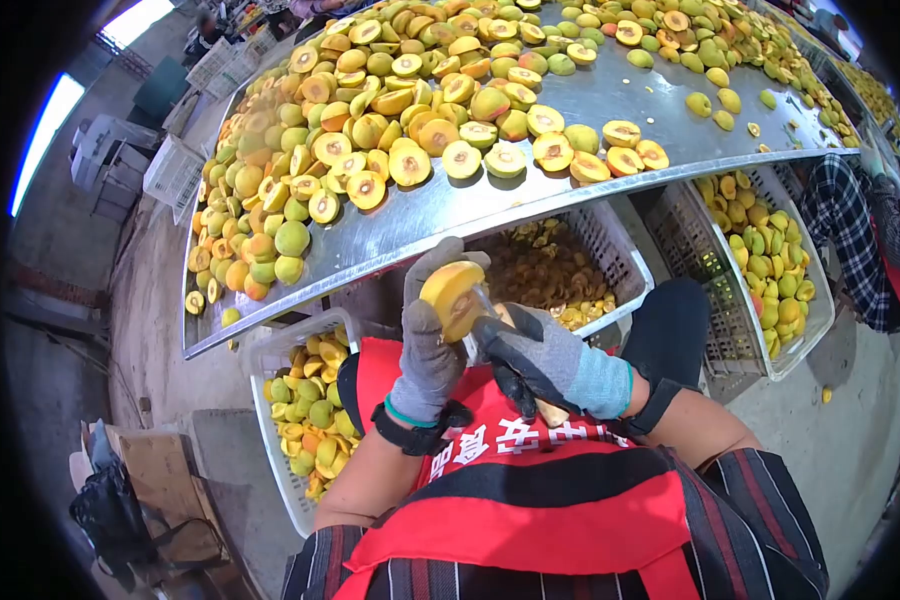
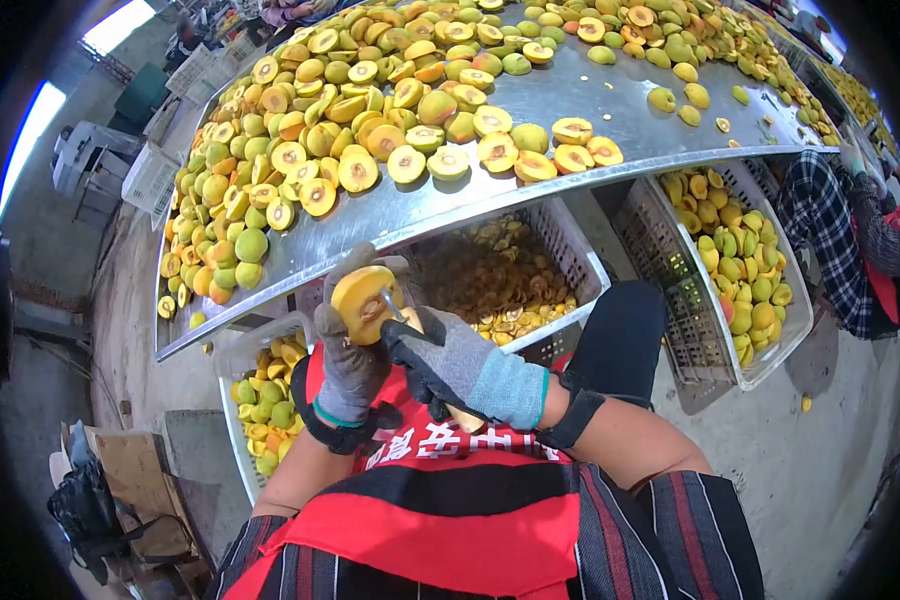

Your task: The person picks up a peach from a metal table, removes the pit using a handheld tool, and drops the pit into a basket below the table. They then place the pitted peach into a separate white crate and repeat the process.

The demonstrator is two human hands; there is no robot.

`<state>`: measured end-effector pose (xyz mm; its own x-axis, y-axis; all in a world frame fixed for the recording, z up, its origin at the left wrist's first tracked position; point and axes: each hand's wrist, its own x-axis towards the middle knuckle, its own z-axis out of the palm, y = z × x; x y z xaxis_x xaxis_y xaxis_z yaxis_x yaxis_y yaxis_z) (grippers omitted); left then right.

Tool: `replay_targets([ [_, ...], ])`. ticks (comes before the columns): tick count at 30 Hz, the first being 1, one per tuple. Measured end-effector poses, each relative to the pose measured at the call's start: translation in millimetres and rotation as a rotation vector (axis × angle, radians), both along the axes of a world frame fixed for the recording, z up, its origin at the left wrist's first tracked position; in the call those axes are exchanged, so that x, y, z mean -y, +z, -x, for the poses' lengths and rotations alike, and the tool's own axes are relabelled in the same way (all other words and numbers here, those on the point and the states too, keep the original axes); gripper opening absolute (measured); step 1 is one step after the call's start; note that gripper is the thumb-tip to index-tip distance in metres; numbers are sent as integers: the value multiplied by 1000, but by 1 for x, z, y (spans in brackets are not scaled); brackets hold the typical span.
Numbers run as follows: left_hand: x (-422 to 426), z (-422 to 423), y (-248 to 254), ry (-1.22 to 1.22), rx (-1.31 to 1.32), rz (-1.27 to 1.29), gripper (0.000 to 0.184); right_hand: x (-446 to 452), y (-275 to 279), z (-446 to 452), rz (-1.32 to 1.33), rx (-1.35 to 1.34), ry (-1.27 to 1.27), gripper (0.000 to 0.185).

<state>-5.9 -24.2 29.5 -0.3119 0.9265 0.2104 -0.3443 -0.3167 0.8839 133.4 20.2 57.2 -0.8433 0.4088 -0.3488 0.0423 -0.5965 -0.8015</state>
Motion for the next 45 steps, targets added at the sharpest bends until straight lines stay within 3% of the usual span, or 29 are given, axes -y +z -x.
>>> replay_targets([
  [2, 0, 14, 4, -47, -116, 102, 72, 0, -16, -1, -181, 76, -63, 17],
  [6, -1, 24, 13, -160, -256, 76, 67, 3, -12, 1, -210, 31, -74, 18],
  [8, -3, 18, 14, -65, -313, 135, 66, 0, -12, 2, 70, 13, -56, 23],
  [9, -4, 15, 15, 28, -363, 199, 66, -2, -15, 2, 70, 12, -59, 23],
  [13, -2, 14, 22, 73, -272, 274, 63, -4, -18, -1, 146, -26, -45, 21],
  [15, 0, 20, 21, -104, -26, 180, 52, -2, -17, 1, 132, -14, -44, 23],
  [17, -2, 23, 21, -114, -38, 174, 51, 5, -20, 6, -461, 105, -162, 21],
  [18, -3, 24, 18, -118, -19, 170, 50, 6, -23, 8, -657, 125, -219, 28],
  [19, -3, 23, 16, -118, 3, 168, 49, 9, -23, 9, -657, 125, -214, 28],
  [23, -2, -1, 13, 44, 6, 111, 47, 8, 2, 7, -106, 73, -70, 22],
  [24, -1, -3, 12, 123, -111, 61, 48, 6, 6, 4, 94, 48, 32, 22],
  [25, -1, -4, 11, 202, -224, 10, 49, 6, 5, 4, 96, 51, 28, 22],
  [28, 0, -5, 4, 249, -292, -28, 57, 11, -5, 7, -4, 6, 28, 23],
  [30, -1, -7, 4, 301, -364, -62, 60, 18, -23, 17, -822, -44, -339, 22],
  [34, 2, -10, 2, 323, -360, -88, 66, 17, -17, 14, -699, -44, -271, 22],
  [36, 4, -9, 4, 335, -370, -64, 67, 10, 12, 3, -59, 62, 22, 27],
  [37, 6, -11, 12, 258, -341, -61, 68, 11, 1, 4, -57, 61, 23, 27],
  [39, 6, -12, 14, 181, -309, -55, 68, 13, -23, 8, -1086, 93, -131, 29],
  [40, 4, -10, 11, 195, -319, -33, 67, 11, -24, 7, -1041, 187, -99, 35],
  [44, 2, 7, 7, 101, -325, 37, 59, 7, -5, 6, -973, 152, -166, 35],
  [45, 1, 13, 8, 20, -360, 94, 57, -3, 12, 4, -572, 191, 44, 34],
])
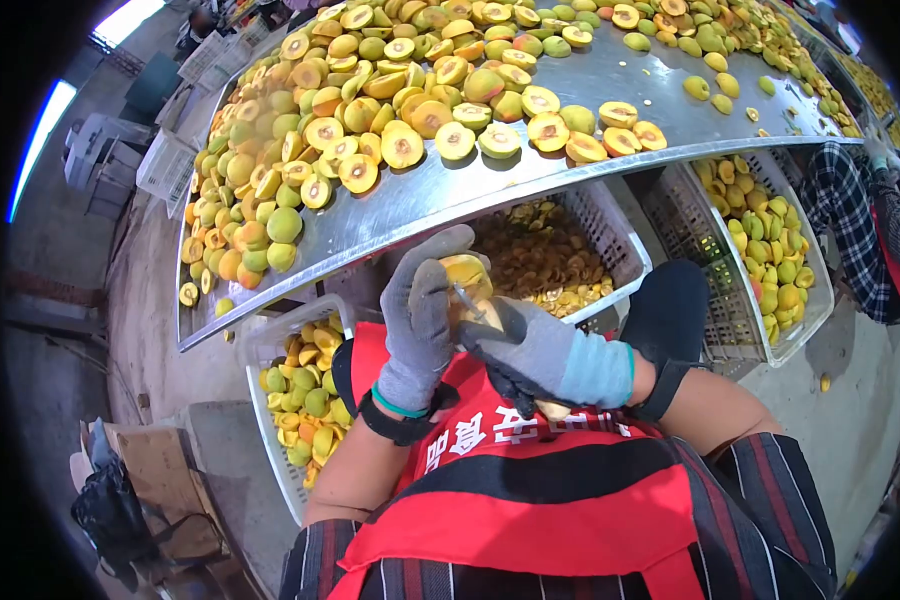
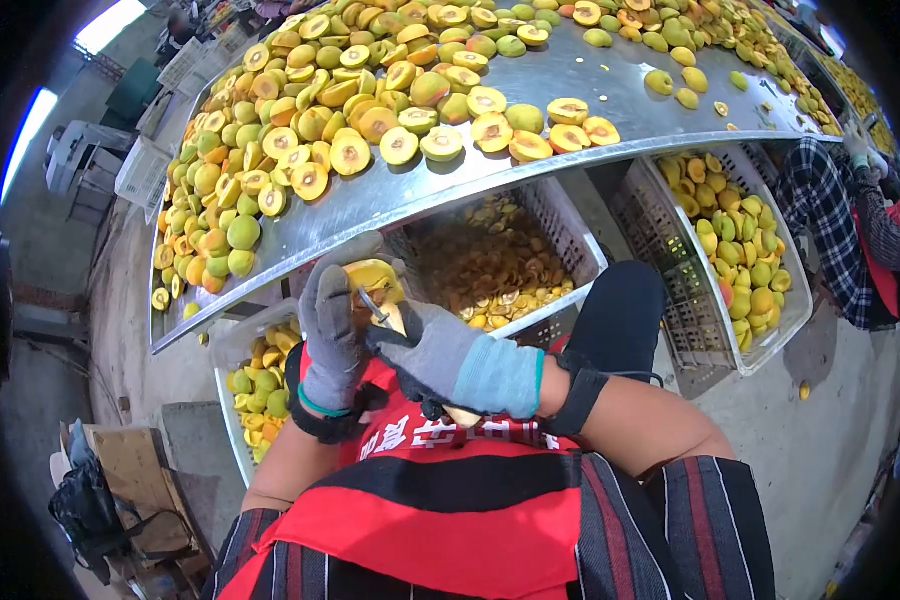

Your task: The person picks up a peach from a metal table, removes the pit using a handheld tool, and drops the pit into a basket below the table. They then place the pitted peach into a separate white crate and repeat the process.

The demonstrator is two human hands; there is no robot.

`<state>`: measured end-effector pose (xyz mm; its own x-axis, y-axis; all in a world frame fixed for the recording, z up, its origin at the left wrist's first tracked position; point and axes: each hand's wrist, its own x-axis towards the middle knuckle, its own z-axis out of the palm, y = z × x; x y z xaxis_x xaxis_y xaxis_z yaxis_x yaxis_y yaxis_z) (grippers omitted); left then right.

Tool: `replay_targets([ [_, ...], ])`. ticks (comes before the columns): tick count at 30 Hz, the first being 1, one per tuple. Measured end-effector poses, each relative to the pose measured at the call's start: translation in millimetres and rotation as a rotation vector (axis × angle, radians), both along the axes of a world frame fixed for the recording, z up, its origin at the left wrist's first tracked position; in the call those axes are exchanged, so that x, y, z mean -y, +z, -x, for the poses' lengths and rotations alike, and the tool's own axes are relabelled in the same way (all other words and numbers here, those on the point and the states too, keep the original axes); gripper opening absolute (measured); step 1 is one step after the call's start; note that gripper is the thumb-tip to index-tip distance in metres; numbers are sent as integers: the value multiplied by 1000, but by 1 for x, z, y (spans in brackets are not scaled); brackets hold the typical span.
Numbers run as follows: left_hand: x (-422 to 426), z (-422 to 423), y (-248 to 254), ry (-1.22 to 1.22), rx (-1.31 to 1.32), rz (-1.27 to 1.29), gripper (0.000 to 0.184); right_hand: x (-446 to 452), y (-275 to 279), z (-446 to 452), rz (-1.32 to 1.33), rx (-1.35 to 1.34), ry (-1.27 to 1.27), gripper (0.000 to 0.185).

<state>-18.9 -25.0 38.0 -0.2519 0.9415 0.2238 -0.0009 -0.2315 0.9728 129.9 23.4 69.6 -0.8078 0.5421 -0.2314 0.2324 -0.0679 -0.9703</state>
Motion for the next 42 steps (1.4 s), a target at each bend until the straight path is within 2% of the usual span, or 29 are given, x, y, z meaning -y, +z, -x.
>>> replay_targets([
  [1, -1, 4, 1, 3, 1, 3, 57, -5, 9, -1, 419, 93, 146, 33],
  [2, -2, 7, 3, -11, -52, -12, 56, -1, 2, 1, 422, 95, 149, 33],
  [4, -3, 5, 4, -27, -107, -32, 55, 7, -27, 9, -308, -118, -33, 20],
  [5, -4, -1, 3, 53, -102, -87, 54, 7, -38, 12, -555, -30, 16, 20],
  [6, -3, -5, 1, 134, -94, -141, 54, 9, -38, 13, -554, -28, 14, 20],
  [7, -3, -7, -1, 133, -92, -139, 54, 10, -39, 14, -679, -133, -28, 20],
  [8, -2, -9, -3, 138, -1, -148, 53, 10, -39, 14, -803, -239, -72, 20],
  [9, -1, -10, -5, 145, 92, -155, 53, 7, -28, 11, -800, -236, -69, 20],
  [10, -1, -8, -5, 148, 95, -154, 53, -1, -8, 6, -147, -131, 55, 22],
  [11, -2, -4, -4, 139, -44, -172, 52, -5, 3, 4, 506, -18, 170, 24],
  [12, -2, -1, -4, 130, -183, -188, 51, -3, 0, 5, 508, -16, 173, 24],
  [14, -6, -1, 5, 134, -106, -193, 48, -1, -8, 7, 280, -92, 81, 24],
  [16, -10, 10, 17, -30, -358, -88, 39, -4, -2, 4, 293, -40, 73, 24],
  [17, -9, 6, 26, -31, -359, 110, 34, -6, -4, 4, 240, -15, 69, 24],
  [18, -8, 5, 21, -32, -354, 116, 34, -5, -5, 4, 189, 13, 65, 24],
  [20, -10, 6, 7, 31, -365, 20, 31, -7, -5, 4, 239, 19, 63, 24],
  [21, -7, 4, 0, 15, -215, 30, 30, -8, -11, 4, 341, -13, 137, 26],
  [22, -6, 5, -3, 17, -214, 34, 30, -9, -19, 3, 445, -43, 212, 27],
  [23, -6, 5, -5, 2, -239, -5, 30, -13, -33, 1, -299, -391, 322, 30],
  [24, -5, 5, -7, -13, -262, -40, 30, -11, -29, 2, -292, -390, 323, 30],
  [26, -8, 9, -2, -60, -314, 17, 31, -6, -14, 4, 339, 69, 120, 29],
  [27, -10, 11, 1, -108, -366, 68, 32, -7, -13, 3, 390, 116, 133, 25],
  [31, -14, 11, -2, -150, -307, 116, 35, -10, -23, -2, 454, -35, 192, 25],
  [33, -13, 8, -9, -62, -81, 93, 35, -11, -24, -5, 843, -211, 167, 26],
  [34, -14, 8, -8, -61, -83, 91, 35, -12, -24, -5, 841, -213, 169, 26],
  [36, -14, 6, -6, -29, -50, 52, 35, -13, -24, -7, 1232, -313, 178, 27],
  [38, -15, 5, -5, -2, -95, 27, 35, -11, -25, -7, 1260, -316, 170, 28],
  [41, -18, 5, -6, -40, -100, 117, 36, -6, -23, 0, 526, -69, 69, 24],
  [42, -20, 4, -6, -34, -203, 131, 36, -5, -22, 2, 528, -69, 70, 24],
])
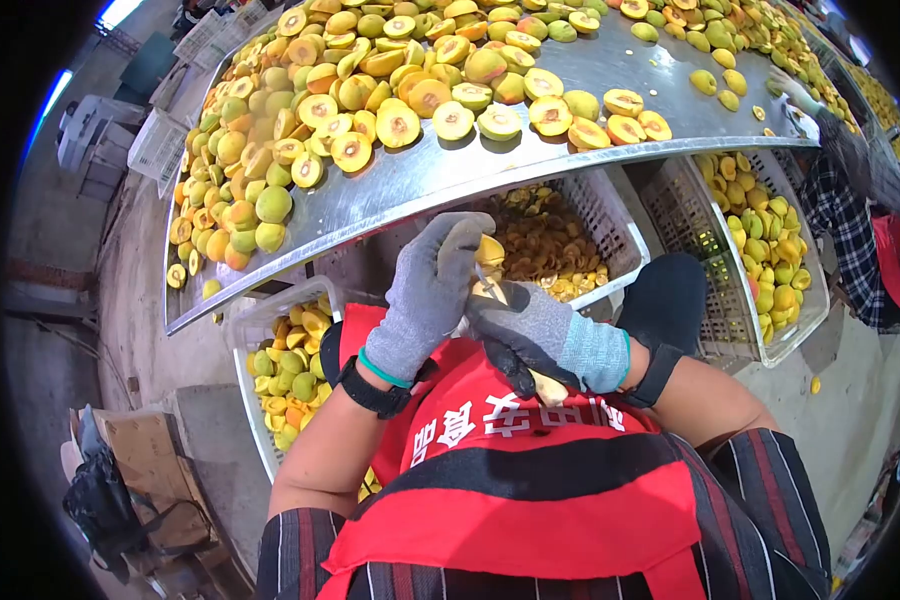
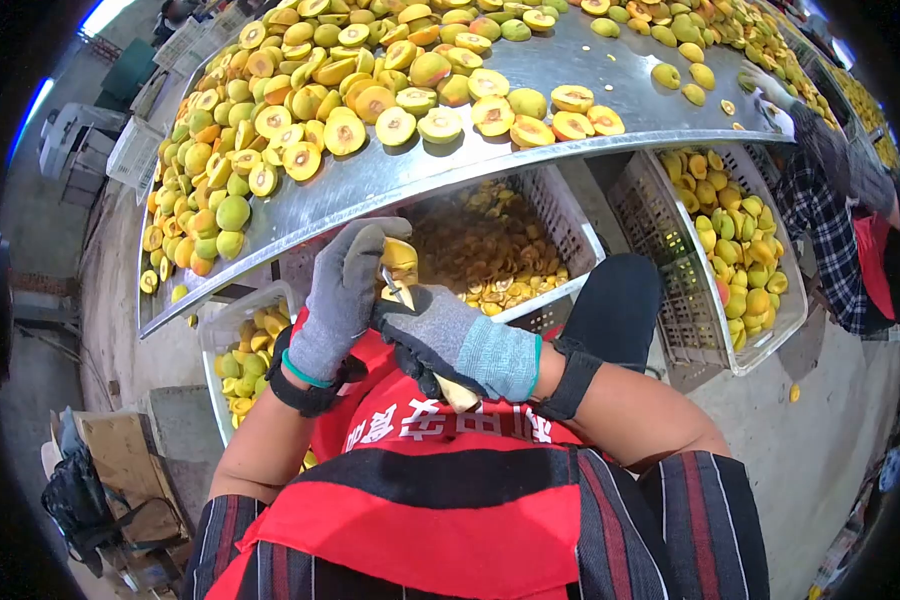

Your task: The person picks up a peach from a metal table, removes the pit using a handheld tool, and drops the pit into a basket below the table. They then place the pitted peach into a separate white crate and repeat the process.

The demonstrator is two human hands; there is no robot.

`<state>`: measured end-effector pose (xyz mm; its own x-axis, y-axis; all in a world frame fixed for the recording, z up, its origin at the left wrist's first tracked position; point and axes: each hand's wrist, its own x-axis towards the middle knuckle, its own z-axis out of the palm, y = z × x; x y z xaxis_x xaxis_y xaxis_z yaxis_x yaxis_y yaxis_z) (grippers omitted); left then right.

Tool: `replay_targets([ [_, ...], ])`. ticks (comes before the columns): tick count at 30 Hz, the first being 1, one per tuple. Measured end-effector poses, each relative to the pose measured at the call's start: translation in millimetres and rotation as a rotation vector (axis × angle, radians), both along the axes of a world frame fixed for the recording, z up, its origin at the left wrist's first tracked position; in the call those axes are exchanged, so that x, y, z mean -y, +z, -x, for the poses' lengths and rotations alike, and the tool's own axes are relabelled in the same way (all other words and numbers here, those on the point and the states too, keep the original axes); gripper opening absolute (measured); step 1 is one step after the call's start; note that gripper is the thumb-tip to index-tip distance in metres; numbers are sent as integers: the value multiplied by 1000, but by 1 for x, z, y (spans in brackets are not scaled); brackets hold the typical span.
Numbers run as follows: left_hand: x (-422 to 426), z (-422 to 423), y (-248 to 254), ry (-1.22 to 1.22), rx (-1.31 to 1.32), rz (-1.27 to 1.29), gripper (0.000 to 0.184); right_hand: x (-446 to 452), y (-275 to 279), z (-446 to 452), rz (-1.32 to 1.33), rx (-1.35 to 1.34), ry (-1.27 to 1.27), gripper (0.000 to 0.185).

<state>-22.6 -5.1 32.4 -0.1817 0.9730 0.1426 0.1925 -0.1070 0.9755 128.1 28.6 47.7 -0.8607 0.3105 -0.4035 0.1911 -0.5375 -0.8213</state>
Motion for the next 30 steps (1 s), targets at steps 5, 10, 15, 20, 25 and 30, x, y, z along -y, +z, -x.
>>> replay_targets([
  [5, 0, 2, -11, -37, -74, 8, 39, 5, -2, 3, -107, 151, -69, 26],
  [10, 7, -1, -18, 109, -19, -190, 41, -2, 2, -3, 189, 9, -32, 24],
  [15, 0, 3, -11, 0, -179, -28, 41, -3, 4, 0, 3, 72, 28, 19],
  [20, 3, -3, -21, 94, 16, -93, 44, -7, -3, -7, 196, -133, 63, 18],
  [25, 4, 2, -32, 105, 160, -73, 48, -5, -5, -9, 647, -100, -9, 20],
  [30, 7, 13, -26, -157, 199, 19, 46, -2, -9, -11, 774, -142, 41, 22],
])
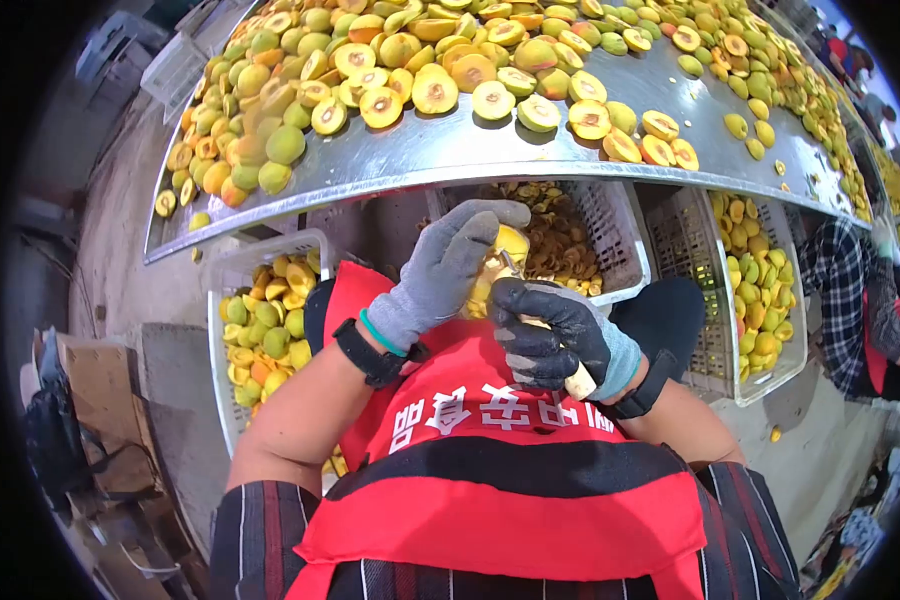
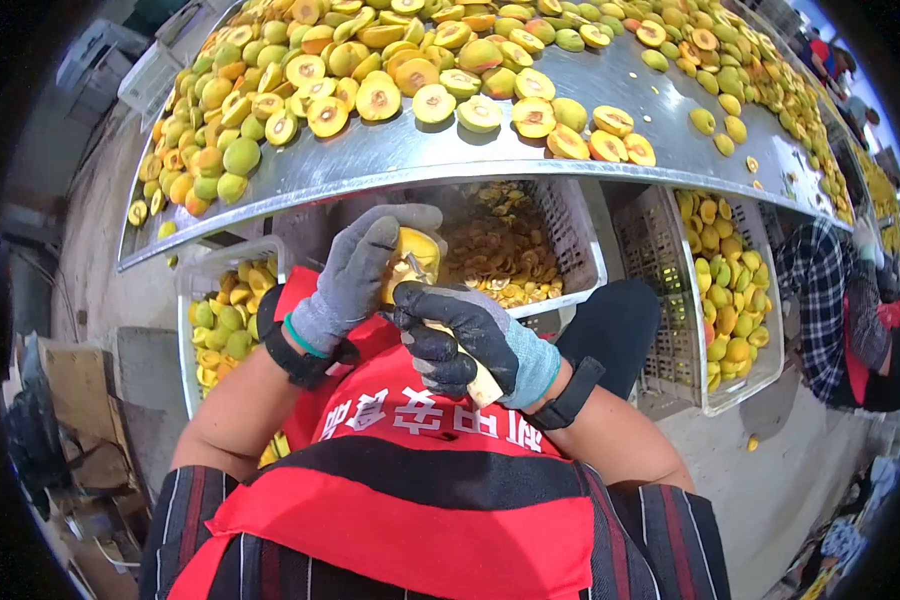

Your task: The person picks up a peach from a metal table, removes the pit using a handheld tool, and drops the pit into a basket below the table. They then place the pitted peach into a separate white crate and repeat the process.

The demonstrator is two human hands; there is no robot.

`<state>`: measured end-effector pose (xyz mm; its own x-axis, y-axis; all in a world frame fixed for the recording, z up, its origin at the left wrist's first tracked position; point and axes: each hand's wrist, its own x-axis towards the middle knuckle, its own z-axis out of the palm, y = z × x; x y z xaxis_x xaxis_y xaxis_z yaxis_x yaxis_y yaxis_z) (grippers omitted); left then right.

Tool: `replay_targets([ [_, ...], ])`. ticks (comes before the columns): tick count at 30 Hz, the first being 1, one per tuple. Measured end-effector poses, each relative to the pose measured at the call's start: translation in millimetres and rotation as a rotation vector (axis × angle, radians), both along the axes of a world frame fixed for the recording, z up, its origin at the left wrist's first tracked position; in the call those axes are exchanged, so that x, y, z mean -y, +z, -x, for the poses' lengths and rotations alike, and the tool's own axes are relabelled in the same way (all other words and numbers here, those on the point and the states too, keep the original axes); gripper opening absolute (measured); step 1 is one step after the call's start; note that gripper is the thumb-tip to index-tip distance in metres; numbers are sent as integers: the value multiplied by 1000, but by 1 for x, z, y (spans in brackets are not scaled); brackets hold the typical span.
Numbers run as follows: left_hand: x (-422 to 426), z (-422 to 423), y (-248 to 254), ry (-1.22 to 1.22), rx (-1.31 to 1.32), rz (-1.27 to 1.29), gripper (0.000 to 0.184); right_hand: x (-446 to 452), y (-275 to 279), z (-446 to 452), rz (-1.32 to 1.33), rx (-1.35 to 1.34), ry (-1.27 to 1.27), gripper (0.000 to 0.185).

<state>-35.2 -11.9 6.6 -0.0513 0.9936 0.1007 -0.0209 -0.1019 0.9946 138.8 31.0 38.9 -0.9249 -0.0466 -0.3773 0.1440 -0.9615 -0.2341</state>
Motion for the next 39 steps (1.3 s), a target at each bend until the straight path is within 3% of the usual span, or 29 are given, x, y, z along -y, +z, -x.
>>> replay_targets([
  [3, -3, -2, -3, 100, -18, -203, 36, -1, 0, 2, 3, -109, -42, 16],
  [8, 0, -6, 1, 169, -28, -261, 35, 2, 0, 7, 81, -88, -41, 15],
  [10, -2, -7, 2, 231, -110, -226, 31, 6, 1, 11, -119, 0, -53, 18],
  [11, -3, -6, 6, 197, -187, -83, 38, 10, 3, 14, -253, 44, -92, 18],
  [12, -2, -6, 3, 204, -180, -84, 38, 14, 6, 20, -538, 250, -78, 17],
  [14, -2, -5, -5, 240, -395, -83, 38, 19, -2, 22, -796, 193, -79, 22],
  [15, 1, -6, -4, 282, -369, -126, 38, 17, 2, 23, -802, 194, -73, 22],
  [18, 7, -5, -10, 340, -126, -215, 38, 14, 7, 25, -214, 172, -60, 18],
  [20, 10, -4, -10, 348, -52, -195, 39, 7, -3, 21, -33, -72, -22, 18],
  [22, 8, -1, -10, 400, -200, -375, 40, 5, -8, 21, -8, -72, -12, 17],
  [24, 12, -2, -7, 378, -104, -281, 40, 4, -8, 22, 49, -86, 1, 17],
  [26, 11, -1, -10, 362, -75, -254, 41, 9, -3, 24, 36, -72, -3, 17],
  [28, 8, 0, -16, 355, -78, -266, 42, 16, 2, 26, -229, 55, -27, 17],
  [30, 7, -2, -21, 349, -80, -276, 43, 19, 6, 28, -281, 111, -31, 17],
  [32, 6, -7, -23, 351, 214, -205, 43, 25, 12, 34, -486, 234, -75, 17],
  [33, 4, -9, -23, 352, 213, -209, 43, 29, 14, 40, -665, 360, -64, 17],
  [34, 3, -11, -23, 412, 344, -66, 44, 30, 8, 42, -900, 304, -30, 17],
  [36, 2, -10, -23, 470, 469, 73, 44, 26, 4, 41, -1048, 221, 21, 17],
  [37, 3, -10, -24, 450, 453, 47, 45, 25, 5, 42, -1049, 219, 21, 17],
  [39, 7, -7, -25, 426, 438, 25, 46, 25, 6, 41, -680, 267, -65, 19],
])
